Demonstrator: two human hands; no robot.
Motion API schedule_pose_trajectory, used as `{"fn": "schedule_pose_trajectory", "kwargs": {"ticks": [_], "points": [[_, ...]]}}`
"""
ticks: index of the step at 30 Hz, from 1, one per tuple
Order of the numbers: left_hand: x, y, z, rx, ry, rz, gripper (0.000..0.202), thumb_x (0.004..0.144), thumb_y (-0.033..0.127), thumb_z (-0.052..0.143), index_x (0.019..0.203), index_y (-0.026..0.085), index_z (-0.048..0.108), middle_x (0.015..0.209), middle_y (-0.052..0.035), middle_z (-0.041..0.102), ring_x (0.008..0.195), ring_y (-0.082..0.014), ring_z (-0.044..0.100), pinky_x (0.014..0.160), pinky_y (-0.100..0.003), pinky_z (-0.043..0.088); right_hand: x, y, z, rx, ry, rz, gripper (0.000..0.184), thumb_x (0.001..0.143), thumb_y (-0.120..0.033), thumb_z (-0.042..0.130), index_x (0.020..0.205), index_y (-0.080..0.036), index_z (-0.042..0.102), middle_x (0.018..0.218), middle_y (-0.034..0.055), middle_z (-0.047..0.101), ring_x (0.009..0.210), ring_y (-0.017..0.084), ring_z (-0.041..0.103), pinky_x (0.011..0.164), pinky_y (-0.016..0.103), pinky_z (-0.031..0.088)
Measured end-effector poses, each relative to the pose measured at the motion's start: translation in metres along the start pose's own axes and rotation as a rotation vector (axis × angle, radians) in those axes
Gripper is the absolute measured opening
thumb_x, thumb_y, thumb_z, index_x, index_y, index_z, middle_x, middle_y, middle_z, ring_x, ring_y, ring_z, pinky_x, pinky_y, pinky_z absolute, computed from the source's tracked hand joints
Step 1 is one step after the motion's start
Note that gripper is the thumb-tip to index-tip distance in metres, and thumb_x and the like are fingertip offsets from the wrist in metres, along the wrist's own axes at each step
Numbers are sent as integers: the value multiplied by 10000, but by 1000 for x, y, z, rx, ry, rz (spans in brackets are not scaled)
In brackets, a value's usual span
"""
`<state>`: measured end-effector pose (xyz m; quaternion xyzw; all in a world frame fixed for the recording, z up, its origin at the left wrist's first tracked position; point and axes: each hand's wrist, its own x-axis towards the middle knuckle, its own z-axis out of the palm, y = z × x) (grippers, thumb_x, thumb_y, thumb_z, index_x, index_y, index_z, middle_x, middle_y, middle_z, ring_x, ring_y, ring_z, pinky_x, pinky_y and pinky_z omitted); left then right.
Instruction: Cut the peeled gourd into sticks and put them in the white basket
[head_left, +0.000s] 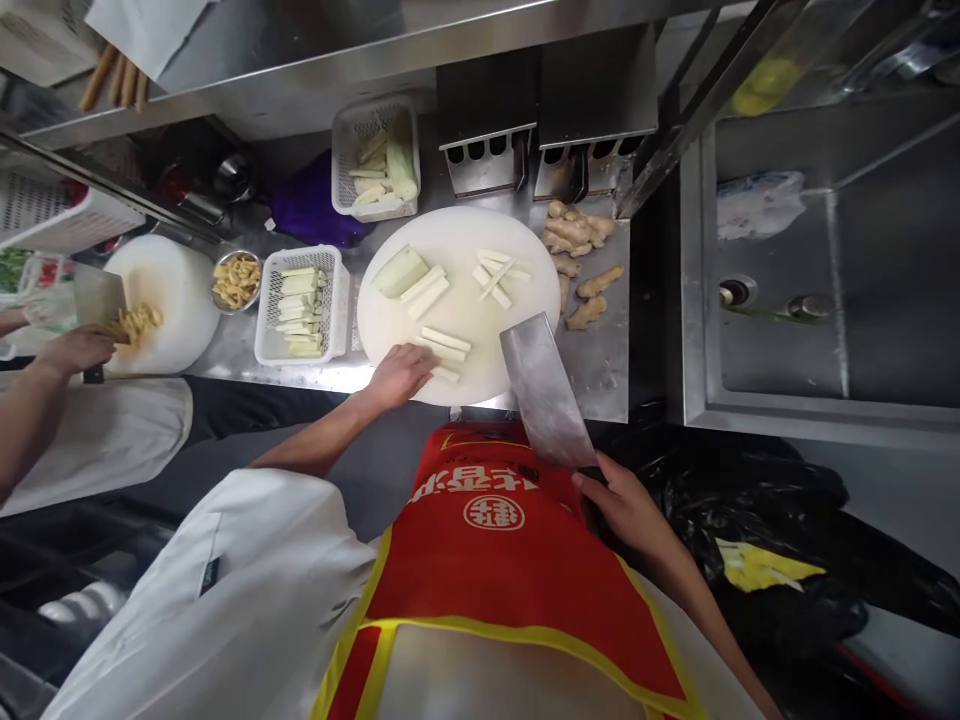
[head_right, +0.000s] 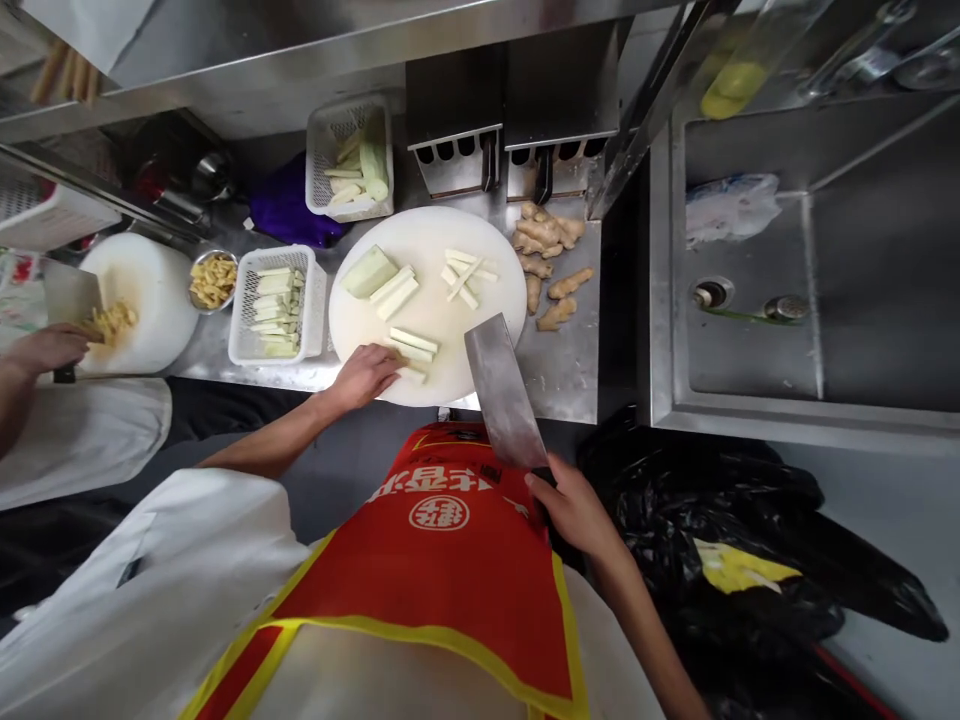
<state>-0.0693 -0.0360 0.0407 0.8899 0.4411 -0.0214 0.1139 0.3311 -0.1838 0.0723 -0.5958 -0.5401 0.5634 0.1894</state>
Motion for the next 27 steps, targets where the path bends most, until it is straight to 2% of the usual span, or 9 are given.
{"fn": "schedule_pose_trajectory", "kwargs": {"ticks": [2, 4, 6, 9, 12, 15, 20, 27], "points": [[10, -10, -2, -3, 71, -11, 330, 1000, 342, 500, 1247, 241, 694, 1275, -142, 617, 1186, -319, 517, 957, -470, 431, 0, -1, 22, 76, 30, -11, 400, 887, -505, 551, 1093, -195, 696, 1079, 72, 755, 1078, 297, 678, 991, 405, 508], [19, -19, -2, -34, 126, 3, 314, 977, 390, 558, 1208, 242, 709, 1350, -143, 582, 1243, -332, 490, 996, -486, 419, 0, -4, 46, 128, 81, 1, 394, 872, -501, 571, 1087, -191, 685, 1063, 68, 752, 1059, 294, 676, 976, 407, 510], [26, -26, 2, -93, 155, 35, 309, 963, 423, 589, 1177, 239, 715, 1391, -130, 567, 1285, -322, 480, 1043, -482, 400, -2, -9, 73, 184, 138, 62, 358, 843, -494, 594, 1019, -191, 668, 911, 46, 741, 946, 279, 684, 876, 386, 537], [32, -31, 13, -202, 142, 93, 283, 992, 401, 542, 1145, 238, 715, 1345, -111, 613, 1276, -276, 514, 1077, -454, 389, -5, -15, 115, 398, 207, 210, 296, 808, -494, 622, 907, -216, 597, 669, -20, 628, 623, 200, 613, 606, 315, 509], [34, -32, 24, -238, 163, 100, 285, 1009, 378, 509, 1144, 235, 716, 1341, -109, 623, 1275, -261, 514, 1093, -445, 377, -4, -18, 154, 664, 260, 292, 302, 764, -480, 680, 848, -234, 524, 636, -55, 567, 482, 138, 510, 466, 274, 433], [34, -30, 31, -223, 198, 88, 302, 1005, 377, 518, 1192, 230, 704, 1370, -109, 609, 1295, -268, 486, 1105, -442, 357, 1, -17, 182, 803, 307, 315, 354, 730, -482, 728, 873, -239, 514, 704, -48, 611, 497, 130, 528, 461, 273, 457], [36, -24, 36, -240, 229, 41, 283, 1012, 364, 502, 1138, 231, 718, 1302, -98, 641, 1252, -270, 509, 1088, -450, 362, 13, -13, 207, 721, 430, 294, 412, 757, -561, 708, 909, -237, 504, 648, -49, 609, 506, 153, 578, 493, 285, 485], [40, -15, 41, -267, 308, -20, 278, 1011, 358, 493, 1057, 229, 735, 1321, -101, 616, 1263, -287, 500, 1105, -473, 371, 21, -8, 215, 516, 531, 248, 350, 816, -539, 666, 920, -253, 495, 614, -51, 594, 495, 173, 580, 485, 300, 487]]}}
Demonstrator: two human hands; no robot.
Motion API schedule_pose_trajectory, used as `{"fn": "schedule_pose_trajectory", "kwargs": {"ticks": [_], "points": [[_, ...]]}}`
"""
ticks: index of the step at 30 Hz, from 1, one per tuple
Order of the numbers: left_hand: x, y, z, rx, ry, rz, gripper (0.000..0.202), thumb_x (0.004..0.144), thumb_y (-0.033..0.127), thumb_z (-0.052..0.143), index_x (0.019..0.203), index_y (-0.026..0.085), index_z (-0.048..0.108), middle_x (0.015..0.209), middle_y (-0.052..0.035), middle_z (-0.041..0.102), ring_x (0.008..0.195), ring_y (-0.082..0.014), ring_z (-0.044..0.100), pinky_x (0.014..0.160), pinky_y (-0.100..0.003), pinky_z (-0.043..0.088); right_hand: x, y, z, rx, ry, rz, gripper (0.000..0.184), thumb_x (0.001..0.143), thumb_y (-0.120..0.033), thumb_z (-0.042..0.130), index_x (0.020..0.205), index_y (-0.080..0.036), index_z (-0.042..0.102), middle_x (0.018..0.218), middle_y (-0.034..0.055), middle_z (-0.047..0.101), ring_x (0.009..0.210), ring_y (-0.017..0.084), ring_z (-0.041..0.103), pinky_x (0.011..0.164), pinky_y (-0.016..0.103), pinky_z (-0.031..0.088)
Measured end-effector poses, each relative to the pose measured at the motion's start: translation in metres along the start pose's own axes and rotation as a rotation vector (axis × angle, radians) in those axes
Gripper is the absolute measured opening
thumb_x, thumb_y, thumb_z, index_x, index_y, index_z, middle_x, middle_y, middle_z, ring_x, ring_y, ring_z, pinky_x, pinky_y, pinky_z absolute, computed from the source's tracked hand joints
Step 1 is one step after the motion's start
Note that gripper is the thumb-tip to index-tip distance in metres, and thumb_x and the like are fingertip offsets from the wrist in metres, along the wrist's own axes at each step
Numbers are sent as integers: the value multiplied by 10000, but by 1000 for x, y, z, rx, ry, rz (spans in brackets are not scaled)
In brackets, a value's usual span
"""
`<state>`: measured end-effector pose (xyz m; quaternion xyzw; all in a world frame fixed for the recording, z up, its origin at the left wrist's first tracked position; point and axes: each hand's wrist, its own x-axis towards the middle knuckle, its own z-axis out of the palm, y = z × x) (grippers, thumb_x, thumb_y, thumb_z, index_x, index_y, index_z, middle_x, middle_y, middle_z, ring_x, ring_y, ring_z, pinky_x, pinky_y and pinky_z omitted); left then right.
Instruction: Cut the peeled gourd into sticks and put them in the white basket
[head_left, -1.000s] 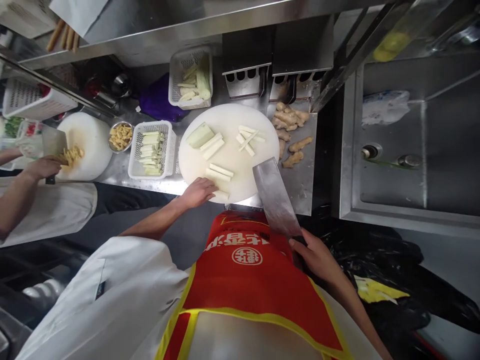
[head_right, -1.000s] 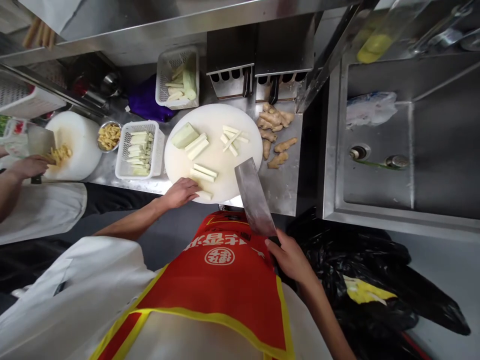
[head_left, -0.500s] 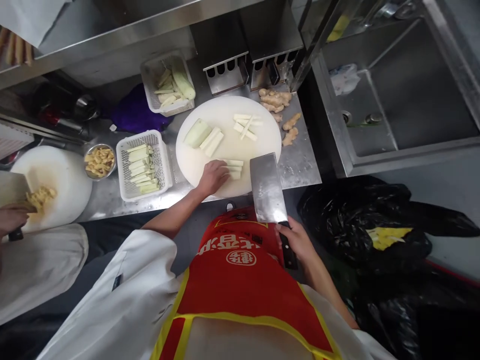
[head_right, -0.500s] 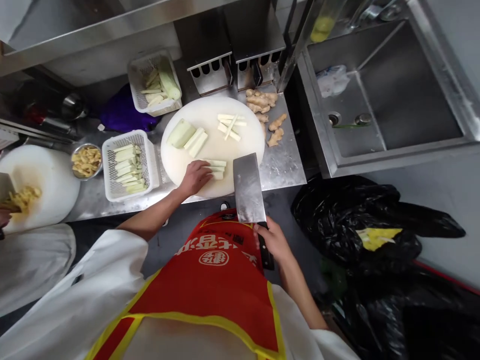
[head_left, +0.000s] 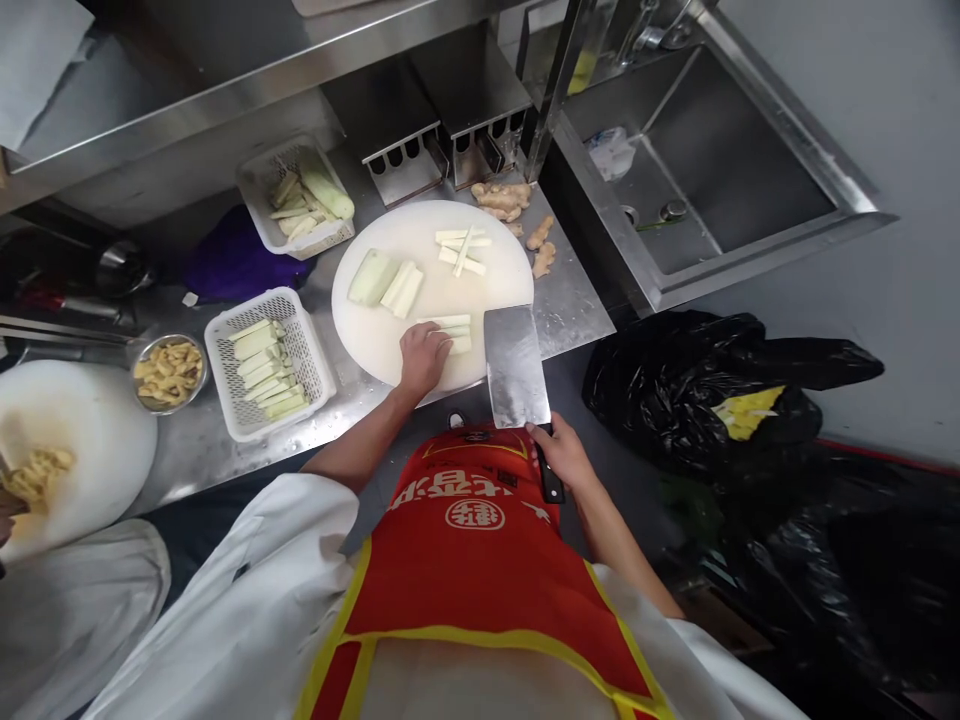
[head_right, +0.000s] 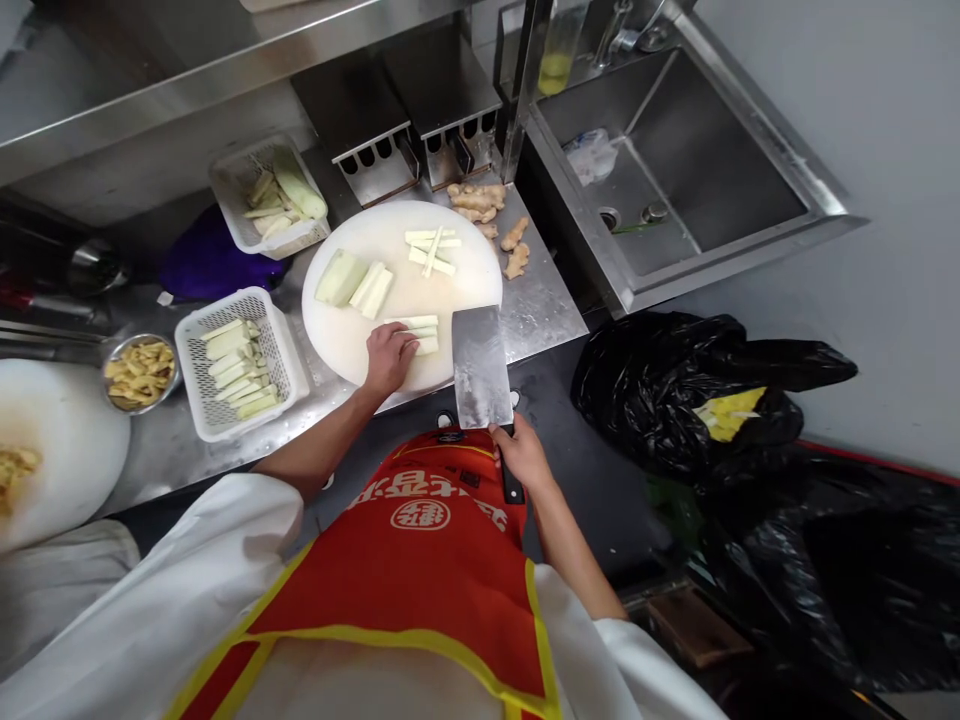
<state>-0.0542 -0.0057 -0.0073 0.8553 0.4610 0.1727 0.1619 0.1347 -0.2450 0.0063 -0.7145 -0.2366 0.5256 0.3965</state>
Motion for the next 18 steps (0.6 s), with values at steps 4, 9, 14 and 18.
{"fn": "schedule_pose_trajectory", "kwargs": {"ticks": [4, 9, 14, 18], "points": [[0, 4, 0, 34, -35, -35, 306, 1022, 358, 463, 1106, 217, 721, 1290, -114, 624, 1248, -282, 504, 1098, -460, 378, 3, -2, 3, -84, 41, 6, 366, 837, -574, 650, 896, -250, 490, 560, -58, 583, 441, 169, 564, 459, 294, 466], [1, 6, -2, 52, -68, -39, 311, 1023, 374, 459, 1114, 234, 721, 1284, -113, 612, 1240, -282, 507, 1077, -455, 394, 12, -9, 13, -28, 31, 11, 427, 794, -610, 684, 836, -257, 447, 551, -71, 548, 411, 150, 526, 414, 294, 450], [-1, 6, -8, 43, -38, -44, 300, 1001, 394, 506, 1132, 217, 710, 1358, -138, 573, 1306, -294, 492, 1115, -470, 383, 22, -19, 20, 39, 6, -6, 427, 784, -597, 691, 833, -259, 435, 542, -79, 536, 409, 134, 500, 404, 282, 439], [4, 10, -15, 115, -28, 45, 456, 1024, 429, 432, 1344, 150, 599, 1549, -179, 440, 1481, -317, 346, 1219, -498, 271, 26, -25, 20, 25, 5, -19, 410, 785, -575, 697, 854, -256, 449, 525, -78, 536, 409, 139, 507, 398, 277, 434]]}}
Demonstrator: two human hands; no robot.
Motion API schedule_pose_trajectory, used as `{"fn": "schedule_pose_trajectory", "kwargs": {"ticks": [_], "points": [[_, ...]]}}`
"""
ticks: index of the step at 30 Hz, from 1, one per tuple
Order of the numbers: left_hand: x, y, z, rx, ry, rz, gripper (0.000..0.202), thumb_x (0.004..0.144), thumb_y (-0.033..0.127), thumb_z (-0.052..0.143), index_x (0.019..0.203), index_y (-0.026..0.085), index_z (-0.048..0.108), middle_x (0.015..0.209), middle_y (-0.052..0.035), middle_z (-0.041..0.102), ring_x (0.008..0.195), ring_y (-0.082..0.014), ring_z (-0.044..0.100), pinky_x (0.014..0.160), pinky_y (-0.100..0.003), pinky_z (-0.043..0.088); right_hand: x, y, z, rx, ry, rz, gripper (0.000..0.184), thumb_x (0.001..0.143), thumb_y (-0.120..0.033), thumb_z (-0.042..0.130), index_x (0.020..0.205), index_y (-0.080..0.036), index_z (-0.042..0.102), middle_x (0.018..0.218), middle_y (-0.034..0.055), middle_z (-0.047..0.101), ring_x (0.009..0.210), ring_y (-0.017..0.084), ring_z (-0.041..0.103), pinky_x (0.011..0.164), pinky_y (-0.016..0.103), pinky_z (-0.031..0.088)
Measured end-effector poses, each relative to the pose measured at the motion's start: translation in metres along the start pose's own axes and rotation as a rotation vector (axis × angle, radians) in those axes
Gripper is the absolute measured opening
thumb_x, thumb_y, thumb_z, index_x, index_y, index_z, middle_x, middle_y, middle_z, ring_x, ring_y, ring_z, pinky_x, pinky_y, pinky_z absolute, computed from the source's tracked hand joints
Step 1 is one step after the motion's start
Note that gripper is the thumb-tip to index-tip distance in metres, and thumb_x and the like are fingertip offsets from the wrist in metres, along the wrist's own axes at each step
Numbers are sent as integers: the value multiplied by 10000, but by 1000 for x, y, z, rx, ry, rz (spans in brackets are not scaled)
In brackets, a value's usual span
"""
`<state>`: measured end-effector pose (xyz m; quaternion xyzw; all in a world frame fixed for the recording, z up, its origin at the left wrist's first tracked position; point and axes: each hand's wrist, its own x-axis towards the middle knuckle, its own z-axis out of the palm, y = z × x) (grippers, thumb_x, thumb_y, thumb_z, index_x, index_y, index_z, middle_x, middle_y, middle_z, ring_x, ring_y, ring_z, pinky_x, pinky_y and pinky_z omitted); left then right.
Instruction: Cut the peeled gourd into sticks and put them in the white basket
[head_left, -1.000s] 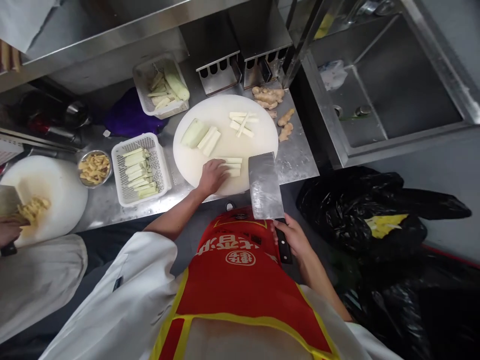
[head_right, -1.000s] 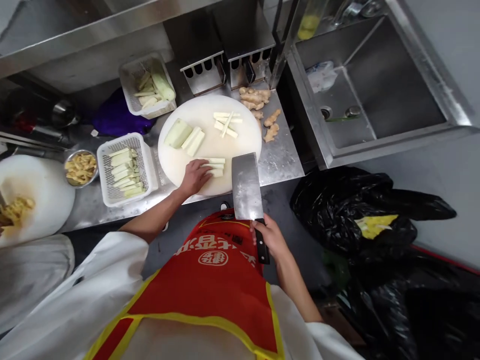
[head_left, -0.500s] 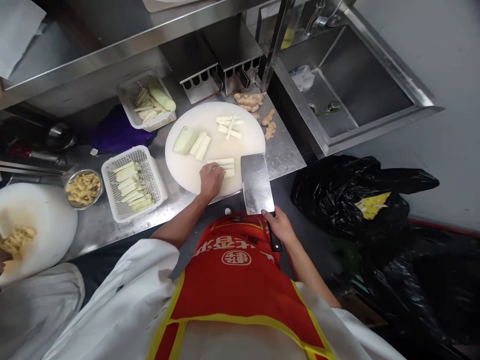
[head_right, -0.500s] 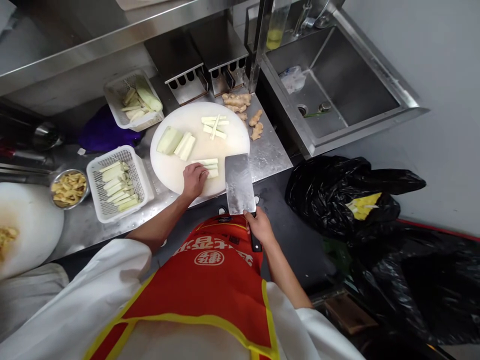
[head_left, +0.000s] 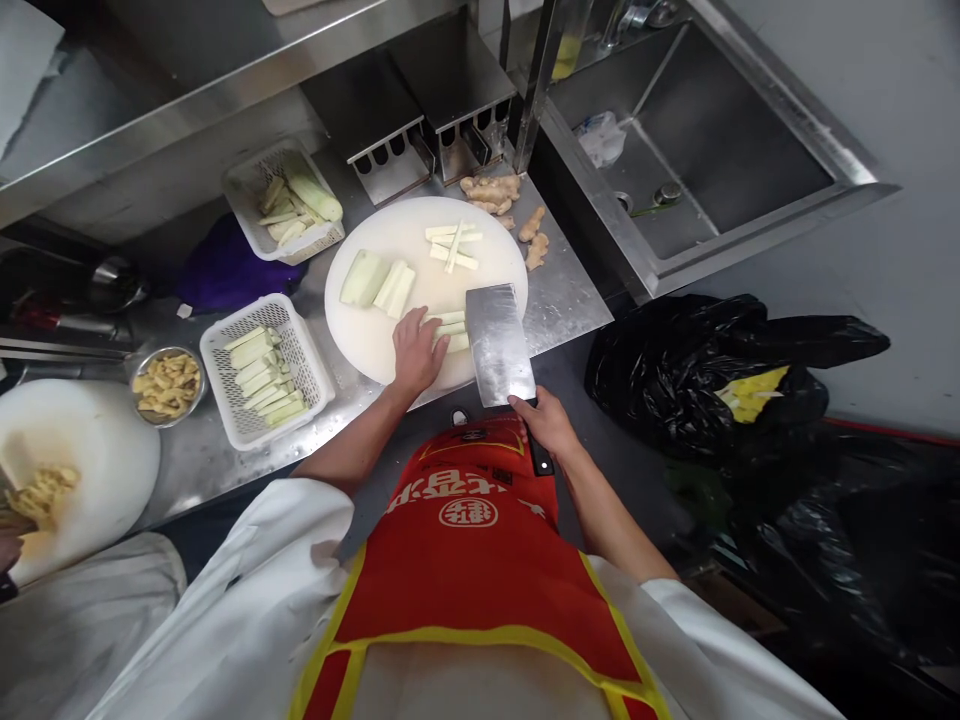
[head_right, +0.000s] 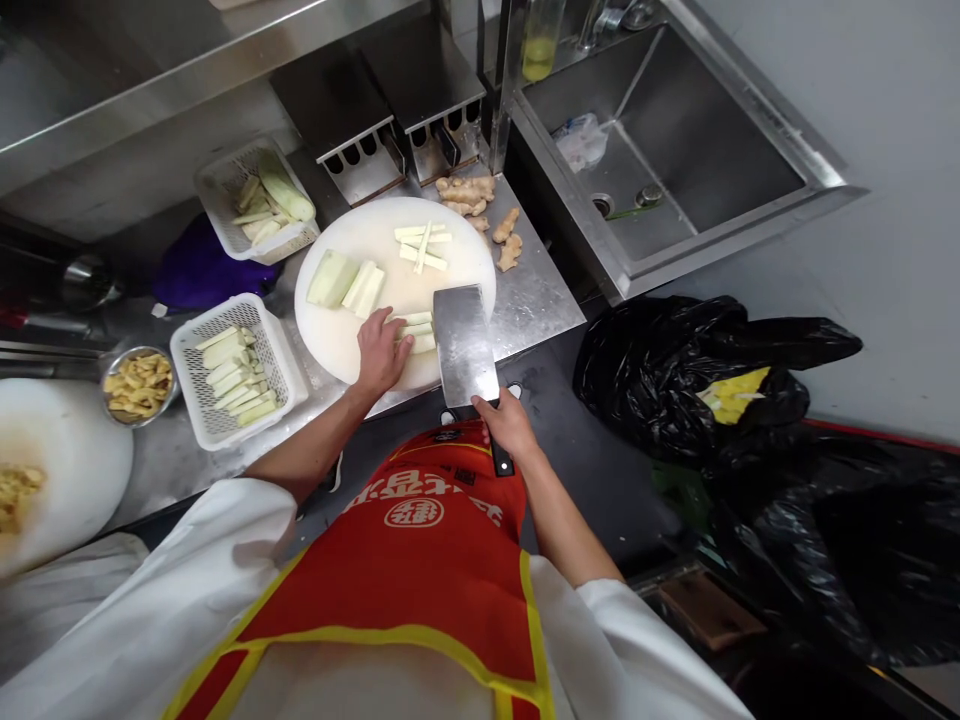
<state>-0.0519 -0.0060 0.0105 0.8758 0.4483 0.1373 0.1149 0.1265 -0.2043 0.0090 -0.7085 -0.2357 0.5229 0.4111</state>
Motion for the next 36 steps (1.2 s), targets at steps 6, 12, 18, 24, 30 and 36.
{"fn": "schedule_pose_trajectory", "kwargs": {"ticks": [6, 12, 18, 24, 30, 36], "points": [[6, 8, 1, 85, -132, 174, 670, 1033, 511, 343, 1568, 108, 339, 1641, -187, 337, 1556, -336, 239, 1278, -552, 136, 11, 1, 1, 12, -11, 22, 427, 785, -588, 709, 861, -258, 450, 523, -77, 532, 402, 149, 512, 390, 292, 450], [5, 7, 4, 90, -159, 188, 734, 1023, 563, 335, 1580, 85, 317, 1649, -199, 313, 1562, -336, 228, 1287, -535, 137, -1, 8, -5, 7, -50, 12, 414, 801, -582, 701, 861, -257, 453, 536, -79, 537, 410, 139, 509, 402, 277, 434], [7, 7, 1, 86, -178, 205, 778, 1013, 587, 343, 1573, 47, 317, 1654, -220, 285, 1570, -343, 198, 1295, -528, 106, 2, 0, 0, -47, -73, -9, 395, 807, -568, 699, 850, -258, 458, 534, -72, 547, 407, 147, 522, 408, 279, 426], [6, 7, 1, 74, -176, 199, 791, 1008, 590, 352, 1587, 54, 287, 1659, -215, 273, 1573, -343, 189, 1294, -543, 106, 7, -10, 11, -116, -83, -15, 344, 846, -537, 657, 829, -262, 451, 525, -60, 548, 411, 165, 539, 420, 298, 439], [7, 8, 2, 61, -185, 211, 835, 1001, 637, 316, 1583, 38, 295, 1664, -222, 253, 1574, -340, 185, 1298, -535, 99, 4, -3, 19, -122, -100, 4, 359, 843, -539, 670, 832, -255, 450, 561, -60, 563, 413, 150, 545, 409, 281, 446], [10, -23, -8, -78, -229, 158, 813, 1022, 645, 148, 1609, 90, 236, 1686, -195, 204, 1586, -287, 150, 1292, -500, 119, 26, -7, 33, -68, -122, -14, 358, 840, -541, 664, 831, -252, 453, 555, -76, 534, 401, 134, 522, 375, 261, 439]]}}
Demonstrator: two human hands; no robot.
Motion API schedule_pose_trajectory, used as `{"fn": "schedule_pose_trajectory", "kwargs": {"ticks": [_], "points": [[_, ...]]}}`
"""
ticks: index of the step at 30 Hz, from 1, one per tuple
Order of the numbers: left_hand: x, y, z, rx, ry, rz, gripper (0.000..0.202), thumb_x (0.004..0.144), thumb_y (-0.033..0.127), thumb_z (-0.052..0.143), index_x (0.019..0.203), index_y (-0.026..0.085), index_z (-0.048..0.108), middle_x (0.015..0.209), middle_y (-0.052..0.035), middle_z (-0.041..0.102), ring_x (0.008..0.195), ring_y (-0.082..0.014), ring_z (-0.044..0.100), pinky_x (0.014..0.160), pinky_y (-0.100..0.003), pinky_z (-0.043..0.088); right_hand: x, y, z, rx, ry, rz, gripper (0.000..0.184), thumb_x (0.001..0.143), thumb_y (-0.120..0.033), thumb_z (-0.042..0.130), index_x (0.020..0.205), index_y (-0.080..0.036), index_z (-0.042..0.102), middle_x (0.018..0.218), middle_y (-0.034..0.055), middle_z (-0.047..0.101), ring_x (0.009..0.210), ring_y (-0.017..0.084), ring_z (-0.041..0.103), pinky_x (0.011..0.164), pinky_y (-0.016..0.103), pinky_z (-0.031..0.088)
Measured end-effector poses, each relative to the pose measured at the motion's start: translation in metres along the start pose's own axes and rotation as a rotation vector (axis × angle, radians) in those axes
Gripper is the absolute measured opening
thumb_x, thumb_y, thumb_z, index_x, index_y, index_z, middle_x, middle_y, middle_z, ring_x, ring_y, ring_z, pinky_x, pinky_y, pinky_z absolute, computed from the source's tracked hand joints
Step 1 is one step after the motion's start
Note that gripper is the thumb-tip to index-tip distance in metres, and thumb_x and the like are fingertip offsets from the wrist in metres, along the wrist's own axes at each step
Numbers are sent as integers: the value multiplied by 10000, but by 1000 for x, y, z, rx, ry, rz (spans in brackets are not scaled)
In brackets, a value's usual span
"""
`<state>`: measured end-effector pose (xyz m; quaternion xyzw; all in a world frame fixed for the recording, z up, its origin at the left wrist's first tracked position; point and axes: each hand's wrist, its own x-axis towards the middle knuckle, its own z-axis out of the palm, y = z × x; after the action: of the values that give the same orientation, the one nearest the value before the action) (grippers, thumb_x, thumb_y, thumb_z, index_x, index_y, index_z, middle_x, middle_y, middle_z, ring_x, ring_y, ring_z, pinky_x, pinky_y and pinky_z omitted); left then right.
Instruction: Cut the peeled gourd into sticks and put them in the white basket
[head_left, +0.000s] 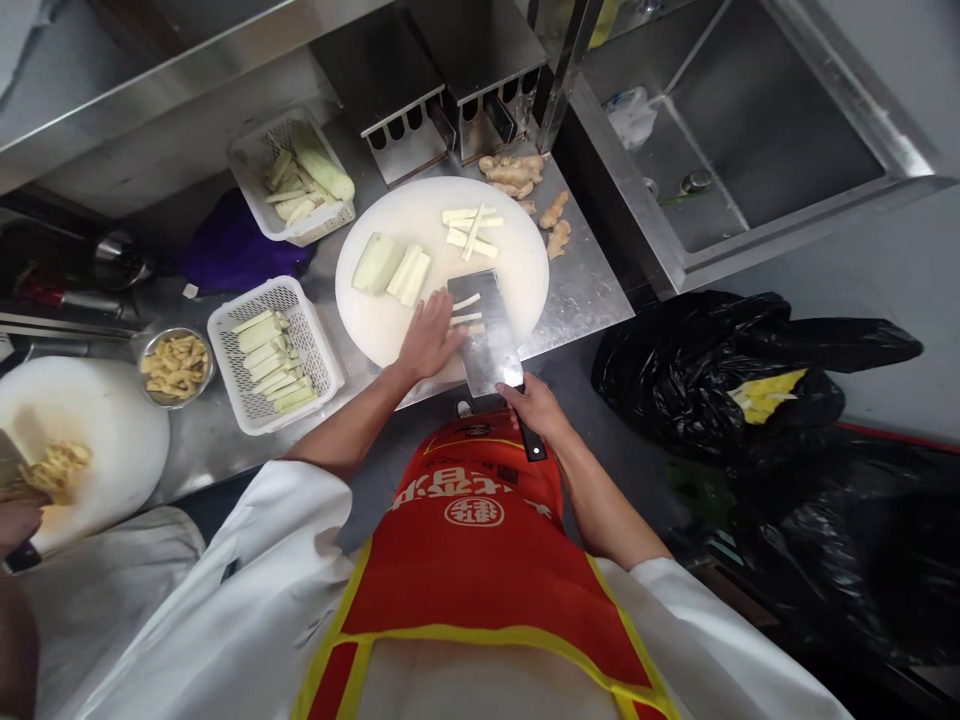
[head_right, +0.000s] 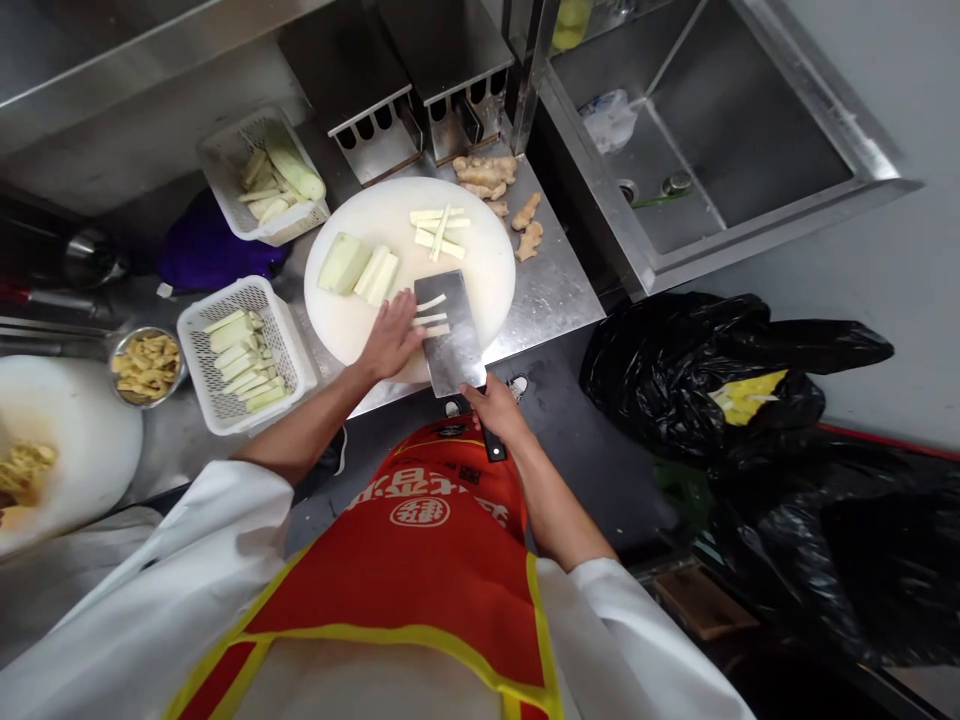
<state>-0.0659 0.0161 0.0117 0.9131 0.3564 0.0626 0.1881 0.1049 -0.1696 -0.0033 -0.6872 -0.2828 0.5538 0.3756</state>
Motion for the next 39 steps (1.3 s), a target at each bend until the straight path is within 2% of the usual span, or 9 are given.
{"fn": "schedule_pose_trajectory", "kwargs": {"ticks": [3, 6, 9, 13, 20, 24, 30, 34, 39], "points": [[-10, -20, 1, -46, 33, -24, 817, 1020, 653, 137, 1618, 101, 205, 1692, -204, 172, 1589, -293, 126, 1282, -506, 140, 0, -1, 1, 8, 12, 1, 360, 840, -539, 664, 825, -252, 449, 561, -73, 533, 406, 136, 521, 374, 266, 446], [-19, -26, 8, -1, 24, 31, 869, 1002, 689, 182, 1605, 64, 236, 1678, -227, 205, 1584, -310, 153, 1281, -508, 147, -6, -3, 2, 13, 17, 9, 384, 821, -549, 687, 835, -252, 445, 570, -74, 530, 410, 137, 518, 376, 270, 447], [-21, -22, 15, 55, 49, 20, 875, 1004, 680, 186, 1599, 39, 245, 1676, -226, 211, 1585, -313, 147, 1284, -506, 143, -19, 0, 3, -5, 29, 54, 411, 801, -564, 710, 861, -252, 448, 589, -75, 544, 426, 139, 532, 393, 270, 459], [-20, -16, 15, 83, 49, 7, 866, 1003, 669, 231, 1599, 42, 251, 1676, -219, 217, 1582, -331, 148, 1280, -530, 148, -36, 6, 5, -64, -7, 59, 379, 852, -579, 647, 884, -247, 466, 573, -71, 562, 422, 143, 545, 419, 264, 450], [-22, -15, 12, 96, 19, -4, 899, 993, 683, 239, 1597, 17, 244, 1680, -221, 202, 1582, -344, 137, 1282, -535, 122, -21, -4, 27, -127, -5, -6, 290, 902, -511, 572, 874, -251, 447, 532, -81, 536, 408, 145, 541, 443, 254, 429], [-22, -15, 12, 94, 25, -2, 896, 988, 692, 246, 1604, 42, 244, 1683, -209, 204, 1586, -335, 127, 1283, -540, 110, -31, 0, 32, -187, -12, -11, 279, 919, -505, 556, 872, -258, 434, 536, -81, 547, 419, 153, 564, 468, 257, 425], [-22, -15, 11, 89, 18, -16, 916, 982, 702, 246, 1600, 25, 246, 1686, -211, 188, 1590, -324, 106, 1290, -529, 74, -33, -6, 40, -236, -20, -13, 229, 929, -450, 549, 875, -254, 445, 510, -80, 546, 439, 166, 582, 506, 261, 435], [-26, -14, 10, 104, 15, -20, 909, 986, 691, 234, 1591, 12, 264, 1677, -221, 209, 1588, -333, 119, 1287, -545, 67, -38, 0, 42, -282, -22, -21, 229, 929, -457, 550, 912, -246, 463, 518, -81, 539, 453, 172, 573, 529, 268, 418], [-35, -13, 10, 118, 19, -28, 894, 992, 667, 261, 1586, -1, 263, 1674, -227, 217, 1582, -348, 134, 1283, -550, 61, -31, -4, 51, -439, -6, -87, 183, 940, -392, 559, 890, -227, 497, 659, -10, 628, 638, 195, 632, 644, 282, 434]]}}
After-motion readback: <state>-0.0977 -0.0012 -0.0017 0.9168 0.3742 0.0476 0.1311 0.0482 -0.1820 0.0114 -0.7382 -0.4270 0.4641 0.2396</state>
